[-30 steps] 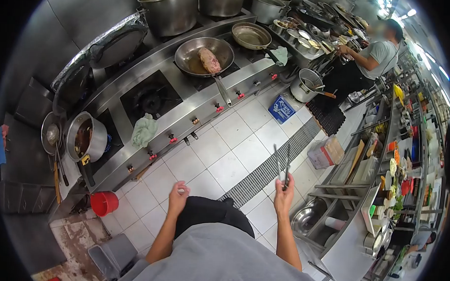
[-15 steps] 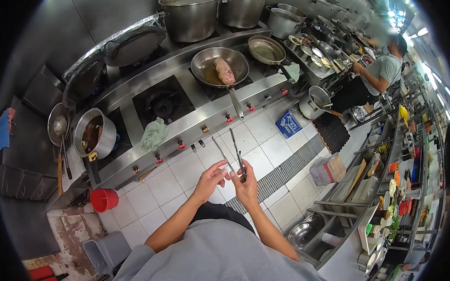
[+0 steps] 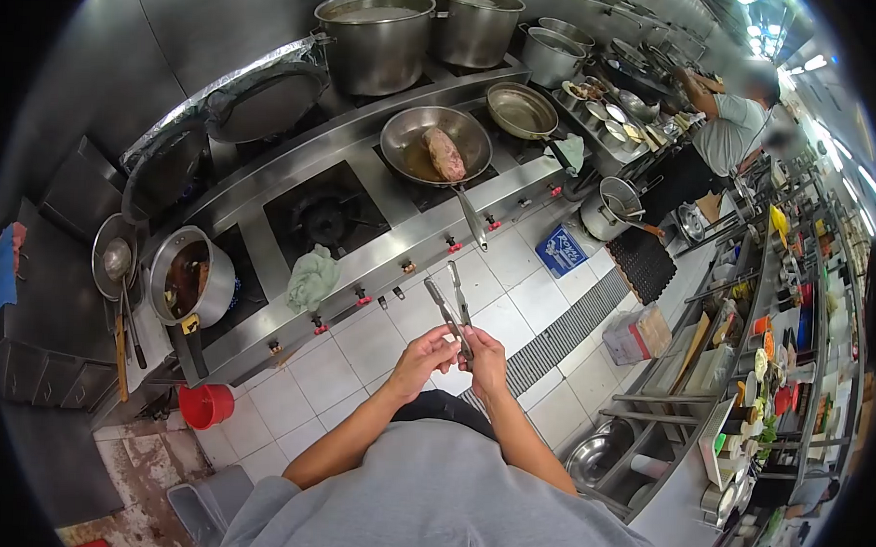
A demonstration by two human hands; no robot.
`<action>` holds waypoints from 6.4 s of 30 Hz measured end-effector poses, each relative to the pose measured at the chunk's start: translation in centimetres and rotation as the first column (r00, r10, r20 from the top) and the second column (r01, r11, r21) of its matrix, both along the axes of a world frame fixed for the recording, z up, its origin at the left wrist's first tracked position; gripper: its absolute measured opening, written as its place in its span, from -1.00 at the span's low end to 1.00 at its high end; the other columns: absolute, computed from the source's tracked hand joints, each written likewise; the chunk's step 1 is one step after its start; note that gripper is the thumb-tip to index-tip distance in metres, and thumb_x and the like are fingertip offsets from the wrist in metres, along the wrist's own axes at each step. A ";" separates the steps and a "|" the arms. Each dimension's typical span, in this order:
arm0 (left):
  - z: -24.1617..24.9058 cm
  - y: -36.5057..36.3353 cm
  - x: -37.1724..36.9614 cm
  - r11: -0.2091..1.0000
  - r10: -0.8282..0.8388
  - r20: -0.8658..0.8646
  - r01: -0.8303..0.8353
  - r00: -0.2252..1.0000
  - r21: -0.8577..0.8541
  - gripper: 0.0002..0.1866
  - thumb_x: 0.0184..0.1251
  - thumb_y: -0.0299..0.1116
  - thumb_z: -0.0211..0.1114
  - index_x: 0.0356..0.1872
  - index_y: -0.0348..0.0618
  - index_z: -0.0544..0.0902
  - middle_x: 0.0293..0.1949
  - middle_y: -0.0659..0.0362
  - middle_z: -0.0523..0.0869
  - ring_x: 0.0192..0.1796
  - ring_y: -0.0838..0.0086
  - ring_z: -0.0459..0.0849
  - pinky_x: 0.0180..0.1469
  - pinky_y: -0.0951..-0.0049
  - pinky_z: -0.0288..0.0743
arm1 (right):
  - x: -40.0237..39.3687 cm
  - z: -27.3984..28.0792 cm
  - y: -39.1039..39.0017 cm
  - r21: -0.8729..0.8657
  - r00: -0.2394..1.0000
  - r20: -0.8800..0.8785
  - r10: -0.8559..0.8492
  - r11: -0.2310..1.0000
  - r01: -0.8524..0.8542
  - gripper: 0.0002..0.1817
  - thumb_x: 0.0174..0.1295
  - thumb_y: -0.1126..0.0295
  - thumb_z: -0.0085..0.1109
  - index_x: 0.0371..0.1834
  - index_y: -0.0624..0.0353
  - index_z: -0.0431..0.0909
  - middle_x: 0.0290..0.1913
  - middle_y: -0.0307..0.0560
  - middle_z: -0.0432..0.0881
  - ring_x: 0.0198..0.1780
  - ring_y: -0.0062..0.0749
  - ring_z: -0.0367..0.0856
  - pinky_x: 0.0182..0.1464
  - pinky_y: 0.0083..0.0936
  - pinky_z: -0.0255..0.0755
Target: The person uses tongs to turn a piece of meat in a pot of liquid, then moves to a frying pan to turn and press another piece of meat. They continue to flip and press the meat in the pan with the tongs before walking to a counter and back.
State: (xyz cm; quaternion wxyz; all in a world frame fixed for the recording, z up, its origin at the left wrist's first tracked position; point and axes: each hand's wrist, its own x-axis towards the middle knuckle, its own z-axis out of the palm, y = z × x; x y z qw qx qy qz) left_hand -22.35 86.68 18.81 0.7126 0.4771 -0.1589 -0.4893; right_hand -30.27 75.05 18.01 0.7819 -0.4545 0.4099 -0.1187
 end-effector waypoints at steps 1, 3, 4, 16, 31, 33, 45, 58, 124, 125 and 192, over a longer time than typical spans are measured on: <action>-0.1 0.3 -0.1 1.000 0.025 -0.026 -0.025 0.999 0.004 -0.62 0.37 -0.29 0.16 0.15 -0.20 0.46 -0.45 0.33 0.52 -0.44 0.69 0.40 -0.35 0.68 0.29 | 0.4 -0.2 0.0 0.000 1.000 -0.002 0.001 1.000 -0.001 -0.74 0.34 0.25 0.05 -0.16 0.21 0.60 -0.59 -0.33 0.45 -0.63 -0.67 0.35 -0.60 -0.69 0.20; -0.6 0.8 0.2 0.999 0.036 -0.030 -0.036 0.999 0.001 -0.61 0.38 -0.29 0.15 0.17 -0.19 0.44 -0.43 0.31 0.54 -0.43 0.68 0.43 -0.34 0.67 0.32 | 1.0 -0.4 0.1 0.017 0.999 -0.046 0.027 0.999 -0.027 -0.74 0.34 0.26 0.06 -0.14 0.22 0.59 -0.59 -0.34 0.43 -0.64 -0.69 0.33 -0.61 -0.69 0.19; -0.9 1.1 0.4 0.999 0.046 -0.033 -0.046 0.998 -0.003 -0.60 0.38 -0.30 0.15 0.19 -0.18 0.43 -0.42 0.29 0.56 -0.42 0.67 0.45 -0.32 0.66 0.35 | 1.1 -0.4 0.4 0.017 0.998 -0.048 0.028 0.999 -0.027 -0.74 0.34 0.26 0.06 -0.14 0.22 0.59 -0.59 -0.34 0.43 -0.64 -0.69 0.33 -0.61 -0.69 0.19; -5.0 4.6 0.2 0.942 0.261 0.014 -0.257 0.965 0.216 -0.56 0.36 -0.29 0.16 0.23 -0.13 0.38 -0.19 0.16 0.68 -0.33 0.61 0.56 -0.20 0.59 0.44 | 10.8 2.2 -13.2 -0.928 0.934 -0.349 0.074 0.111 -0.356 -0.43 0.15 0.12 0.22 0.06 0.38 0.40 -0.26 0.21 0.53 -0.25 -0.02 0.54 -0.18 -0.25 0.42; -9.4 -13.2 3.3 0.904 0.337 -0.052 -0.307 0.940 0.296 -0.55 0.33 -0.10 0.17 0.16 -0.07 0.41 -0.16 0.16 0.65 -0.27 0.54 0.59 -0.20 0.51 0.41 | 33.8 -5.8 -21.3 -0.556 0.605 -0.785 -0.131 -0.281 -0.782 -0.70 0.12 0.32 0.00 -0.27 0.32 0.61 -0.20 0.19 0.65 -0.15 -0.03 0.66 -0.16 -0.28 0.55; -9.9 -16.4 4.8 0.898 0.339 -0.058 -0.304 0.939 0.317 -0.50 0.32 -0.04 0.19 0.17 -0.07 0.38 -0.14 0.15 0.64 -0.26 0.52 0.59 -0.21 0.49 0.42 | 34.2 -6.1 -21.6 -0.535 0.581 -0.805 -0.117 -0.279 -0.798 -0.70 0.13 0.32 -0.01 -0.25 0.30 0.62 -0.19 0.18 0.66 -0.13 -0.03 0.65 -0.14 -0.30 0.55; -11.3 -24.6 8.8 0.863 0.483 -0.090 -0.456 0.871 0.216 -0.59 0.43 -0.05 0.02 -0.13 -0.28 0.41 -0.46 0.14 0.64 -0.54 0.54 0.54 -0.45 0.51 0.46 | 34.0 -4.5 -20.6 -0.408 0.501 -0.852 -0.148 -0.411 -0.815 -0.70 0.21 0.32 -0.05 -0.19 0.25 0.63 -0.16 0.17 0.66 -0.03 -0.02 0.63 -0.12 -0.36 0.58; -11.4 -24.7 9.1 0.867 0.435 -0.026 -0.411 0.900 0.282 -0.60 0.45 -0.05 -0.04 -0.11 -0.26 0.39 -0.49 0.15 0.63 -0.52 0.53 0.53 -0.44 0.50 0.45 | 32.6 -2.6 -27.0 -0.697 0.690 -0.716 0.106 -0.072 -0.713 -0.45 0.12 0.00 0.20 -0.35 0.46 0.58 -0.25 0.37 0.62 -0.12 0.19 0.61 -0.03 -0.17 0.48; -22.3 31.9 -31.3 0.342 0.459 0.102 -0.281 0.883 0.897 -0.70 0.21 -0.27 0.27 -0.13 -0.25 0.55 -0.46 0.09 0.64 -0.52 0.46 0.60 -0.54 0.49 0.50 | -18.5 -6.6 -18.7 0.061 0.988 0.116 -0.103 0.993 0.097 -0.52 0.36 -0.07 -0.09 0.00 0.13 0.47 -0.49 -0.28 0.45 -0.68 -0.66 0.28 -0.66 -0.68 0.15; -22.0 31.4 -31.6 0.342 0.412 0.101 -0.256 0.906 0.904 -0.70 0.21 -0.28 0.27 -0.14 -0.27 0.55 -0.46 0.07 0.64 -0.51 0.45 0.61 -0.52 0.47 0.54 | -22.1 -8.4 -18.5 0.081 0.988 0.040 -0.149 0.986 0.145 -0.53 0.35 -0.06 -0.08 -0.01 0.13 0.47 -0.50 -0.28 0.45 -0.68 -0.66 0.29 -0.67 -0.68 0.16; -23.9 12.2 -41.6 0.271 0.690 0.103 -0.387 0.717 0.881 -0.71 0.23 -0.27 0.27 -0.12 -0.21 0.53 -0.56 0.08 0.64 -0.61 0.46 0.59 -0.65 0.50 0.42 | -18.9 -8.2 -31.9 -0.411 0.938 -0.244 0.246 0.850 -0.330 -0.55 0.25 0.07 0.15 -0.06 0.27 0.50 -0.54 -0.34 0.39 -0.64 -0.75 0.22 -0.64 -0.72 0.08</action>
